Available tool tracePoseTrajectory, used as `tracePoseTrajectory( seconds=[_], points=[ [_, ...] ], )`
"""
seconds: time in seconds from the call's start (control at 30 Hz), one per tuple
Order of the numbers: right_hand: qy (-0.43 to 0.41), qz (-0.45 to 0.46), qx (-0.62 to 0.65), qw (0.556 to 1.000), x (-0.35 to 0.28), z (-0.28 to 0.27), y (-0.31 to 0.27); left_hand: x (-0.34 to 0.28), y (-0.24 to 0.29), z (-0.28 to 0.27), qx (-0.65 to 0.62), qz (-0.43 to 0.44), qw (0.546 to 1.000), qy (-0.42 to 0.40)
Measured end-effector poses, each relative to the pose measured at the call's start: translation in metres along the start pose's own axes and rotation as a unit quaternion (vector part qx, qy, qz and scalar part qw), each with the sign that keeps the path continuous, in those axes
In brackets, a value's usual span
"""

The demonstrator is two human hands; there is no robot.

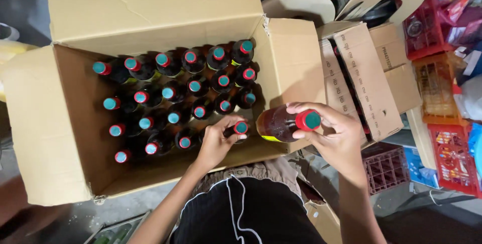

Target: Packing various bottles of condiments from a store shelf into a cardboard box.

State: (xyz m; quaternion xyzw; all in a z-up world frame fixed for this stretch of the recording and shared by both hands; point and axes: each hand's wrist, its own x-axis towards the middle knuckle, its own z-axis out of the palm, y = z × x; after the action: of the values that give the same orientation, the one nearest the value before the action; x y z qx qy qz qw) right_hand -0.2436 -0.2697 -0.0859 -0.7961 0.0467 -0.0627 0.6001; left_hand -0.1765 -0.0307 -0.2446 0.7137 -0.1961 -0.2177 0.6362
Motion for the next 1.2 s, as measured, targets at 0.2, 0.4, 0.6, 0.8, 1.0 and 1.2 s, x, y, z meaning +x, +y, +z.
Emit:
tracePoseTrajectory(
  seconds=[0.2,0.4,0.6,0.8,1.0,1.2],
  points=[
    [0.023,0.040,0.041,0.998,-0.013,0.009,0.017,0.005,-0.017,0.000,0.092,-0.082,0.992,-0.035],
    [-0.001,0.015,-0.008,1.000,-0.016,0.018,0.033,0.007,-0.047,-0.002,0.120,-0.039,0.992,-0.030],
    [-0.022,0.046,-0.030,0.998,-0.016,0.031,0.056,0.006,-0.061,-0.006,0.158,-0.034,0.986,-0.038],
    [-0.008,0.075,-0.022,0.997,-0.023,0.053,0.096,0.007,-0.049,-0.006,0.215,-0.075,0.972,-0.057],
    [-0.026,0.125,-0.226,0.966,-0.018,0.067,0.117,0.006,-0.045,-0.008,0.239,-0.045,0.968,-0.064],
    [-0.109,0.080,-0.386,0.913,-0.009,0.076,0.134,0.006,-0.053,-0.007,0.233,-0.030,0.967,-0.100]
  ],
)
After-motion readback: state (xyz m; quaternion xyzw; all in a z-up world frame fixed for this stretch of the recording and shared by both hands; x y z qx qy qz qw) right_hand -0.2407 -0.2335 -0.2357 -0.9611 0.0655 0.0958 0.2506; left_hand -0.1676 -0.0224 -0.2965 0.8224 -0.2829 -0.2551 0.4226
